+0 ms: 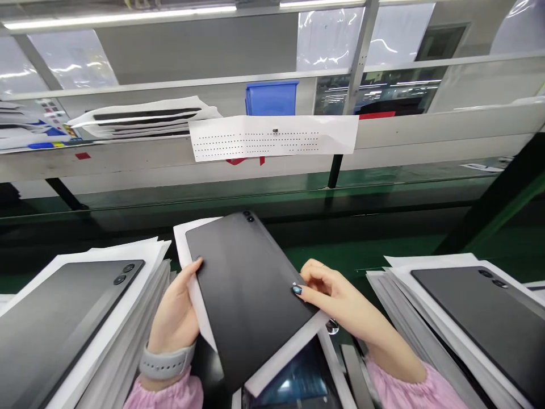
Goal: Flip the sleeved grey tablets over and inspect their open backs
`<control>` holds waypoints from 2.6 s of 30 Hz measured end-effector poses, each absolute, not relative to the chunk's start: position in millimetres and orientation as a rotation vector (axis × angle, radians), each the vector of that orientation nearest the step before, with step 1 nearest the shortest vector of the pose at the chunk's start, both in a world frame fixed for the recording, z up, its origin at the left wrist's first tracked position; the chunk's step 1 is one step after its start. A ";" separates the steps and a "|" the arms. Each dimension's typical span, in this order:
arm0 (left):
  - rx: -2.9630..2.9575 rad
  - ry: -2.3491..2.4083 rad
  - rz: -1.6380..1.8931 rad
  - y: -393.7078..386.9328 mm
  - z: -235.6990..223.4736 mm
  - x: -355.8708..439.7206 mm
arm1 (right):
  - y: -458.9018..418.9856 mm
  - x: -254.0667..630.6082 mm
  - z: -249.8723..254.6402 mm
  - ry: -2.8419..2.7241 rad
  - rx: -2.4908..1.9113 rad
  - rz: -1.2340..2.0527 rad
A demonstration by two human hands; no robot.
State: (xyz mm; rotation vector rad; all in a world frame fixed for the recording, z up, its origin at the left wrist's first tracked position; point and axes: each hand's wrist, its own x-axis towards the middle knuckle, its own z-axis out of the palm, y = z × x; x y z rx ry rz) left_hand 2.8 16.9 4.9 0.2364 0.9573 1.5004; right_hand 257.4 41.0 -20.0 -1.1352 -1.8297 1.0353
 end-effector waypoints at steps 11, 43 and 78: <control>0.246 0.840 1.362 15.7 -0.2 4.8 | 49.9 262.0 -29.8 -1.644 -1.284 1.112; 0.371 0.710 1.390 14.4 -3.1 19.7 | 8.5 232.2 -30.9 -2.303 -0.607 0.374; 0.238 1.263 1.846 -1.2 -4.1 14.6 | 25.9 262.2 -19.7 -1.585 -1.018 0.858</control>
